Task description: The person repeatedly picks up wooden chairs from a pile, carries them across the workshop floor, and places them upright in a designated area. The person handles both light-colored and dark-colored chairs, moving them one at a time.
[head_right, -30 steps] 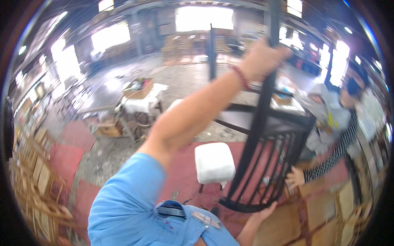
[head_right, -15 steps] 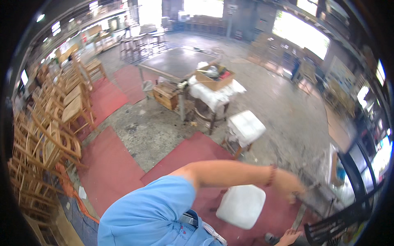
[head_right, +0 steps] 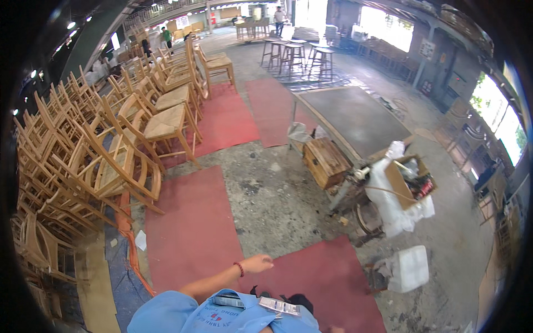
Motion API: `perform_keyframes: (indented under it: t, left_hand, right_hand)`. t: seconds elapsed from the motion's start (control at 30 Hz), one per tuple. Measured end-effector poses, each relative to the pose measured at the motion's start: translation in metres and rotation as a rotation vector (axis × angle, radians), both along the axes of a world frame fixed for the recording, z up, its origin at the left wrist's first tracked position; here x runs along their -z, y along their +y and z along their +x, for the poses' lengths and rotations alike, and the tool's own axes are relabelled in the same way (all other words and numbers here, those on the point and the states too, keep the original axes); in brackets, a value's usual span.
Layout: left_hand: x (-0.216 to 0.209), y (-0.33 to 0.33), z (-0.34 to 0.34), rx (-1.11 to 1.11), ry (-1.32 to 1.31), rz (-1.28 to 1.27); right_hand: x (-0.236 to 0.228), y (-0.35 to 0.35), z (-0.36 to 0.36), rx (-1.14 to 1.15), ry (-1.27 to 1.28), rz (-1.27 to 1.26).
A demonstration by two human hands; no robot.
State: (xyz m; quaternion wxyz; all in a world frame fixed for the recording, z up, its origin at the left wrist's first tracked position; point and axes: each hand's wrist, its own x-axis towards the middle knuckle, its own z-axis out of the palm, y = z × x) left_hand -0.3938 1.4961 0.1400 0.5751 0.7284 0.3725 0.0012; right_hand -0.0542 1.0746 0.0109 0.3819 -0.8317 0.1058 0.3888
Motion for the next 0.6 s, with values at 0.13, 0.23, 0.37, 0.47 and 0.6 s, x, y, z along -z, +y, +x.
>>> perform_keyframes:
  t: [0.13, 0.23, 0.37, 0.47, 0.6]
  left_hand:
    - [-0.012, 0.132, 0.037, -0.101, -0.093, -0.042]
    - [0.008, 0.239, 0.042, -0.219, -0.127, -0.061]
    - [0.076, 0.366, 0.000, -0.598, 0.131, 0.091]
    - [0.130, 0.380, -0.070, -0.832, 0.564, 0.168]
    - [0.182, 0.347, -0.140, -0.700, 0.681, 0.100]
  right_hand:
    - [0.026, 0.152, 0.063, -0.150, -0.002, 0.004]
    - [0.035, 0.297, 0.112, -0.234, 0.052, -0.032]
    - [0.028, 0.505, 0.126, -0.352, 0.054, -0.005]
    - [-0.001, 0.667, 0.094, -0.603, 0.262, 0.112]
    - [-0.050, 0.886, 0.050, -0.990, 0.313, 0.338]
